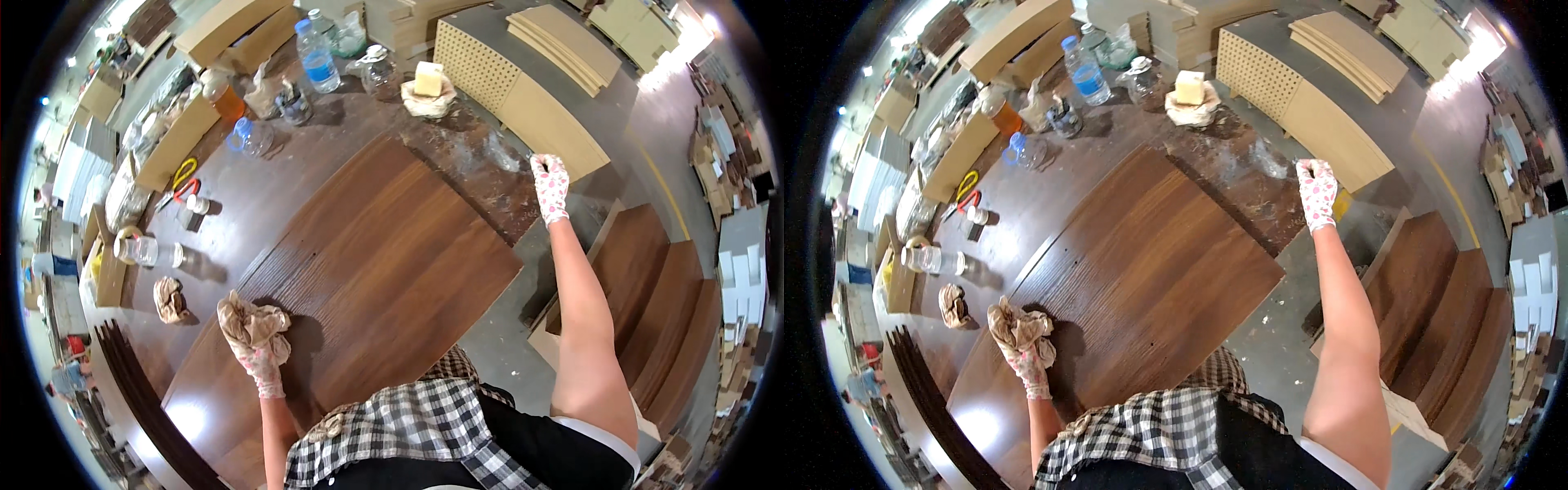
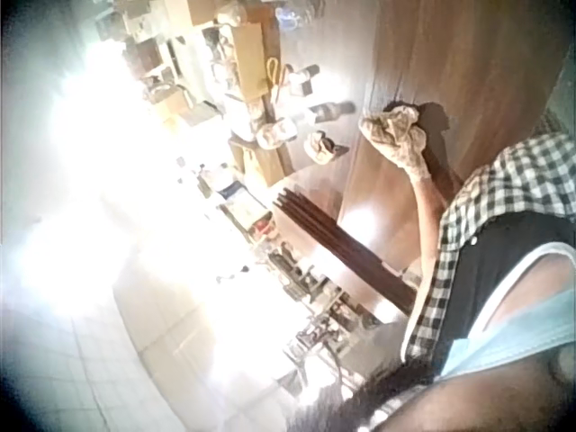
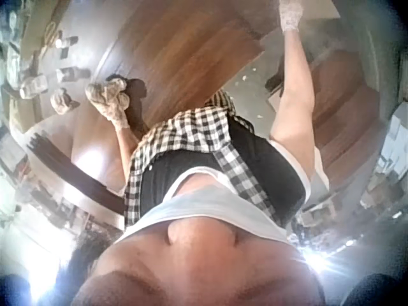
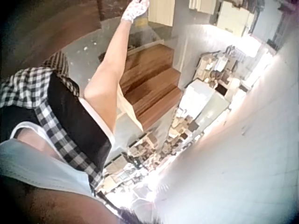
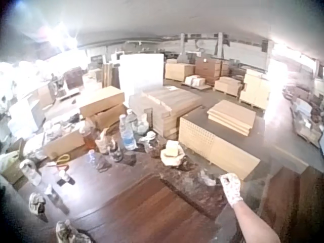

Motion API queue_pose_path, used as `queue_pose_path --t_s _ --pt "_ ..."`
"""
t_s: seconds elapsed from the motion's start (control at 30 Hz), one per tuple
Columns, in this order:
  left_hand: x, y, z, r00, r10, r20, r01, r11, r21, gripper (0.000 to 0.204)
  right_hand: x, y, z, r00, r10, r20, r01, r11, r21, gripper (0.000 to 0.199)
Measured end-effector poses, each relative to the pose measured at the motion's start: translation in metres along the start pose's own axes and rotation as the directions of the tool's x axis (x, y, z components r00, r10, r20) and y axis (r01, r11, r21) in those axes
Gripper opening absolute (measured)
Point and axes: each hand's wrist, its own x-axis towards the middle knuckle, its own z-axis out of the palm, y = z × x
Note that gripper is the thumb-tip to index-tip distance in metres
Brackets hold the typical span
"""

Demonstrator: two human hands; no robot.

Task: The person polishes wooden panels using a sponge and cloths, wiping down the surfaces, and stacks the finished panels onto a cart before applying liquid from a bottle onto a cloth.

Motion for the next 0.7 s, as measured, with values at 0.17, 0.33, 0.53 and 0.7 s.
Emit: queue_pose_path --t_s 0.17,0.33,0.53,0.7 --pt "0.003 -0.022 -0.037 0.989 0.142 -0.036 -0.134 0.976 0.17 0.073 -0.043 -0.187 -0.028 0.922 -0.151 0.356 0.038 0.952 0.304 0.011" --pt "-0.004 -0.008 -0.009 1.0 0.003 0.029 -0.001 0.998 -0.065 0.065 -0.078 -0.188 0.012 0.908 -0.251 0.336 0.322 0.931 -0.173 0.013" --pt "-0.004 -0.016 -0.028 0.999 -0.031 0.042 0.033 0.999 -0.04 0.066 -0.093 -0.211 0.021 0.833 -0.302 0.464 0.407 0.902 -0.144 0.011" --pt "-0.004 -0.019 -0.034 0.991 -0.083 0.101 0.096 0.987 -0.126 0.063 -0.116 -0.264 0.028 0.722 -0.363 0.589 0.54 0.828 -0.152 0.015"
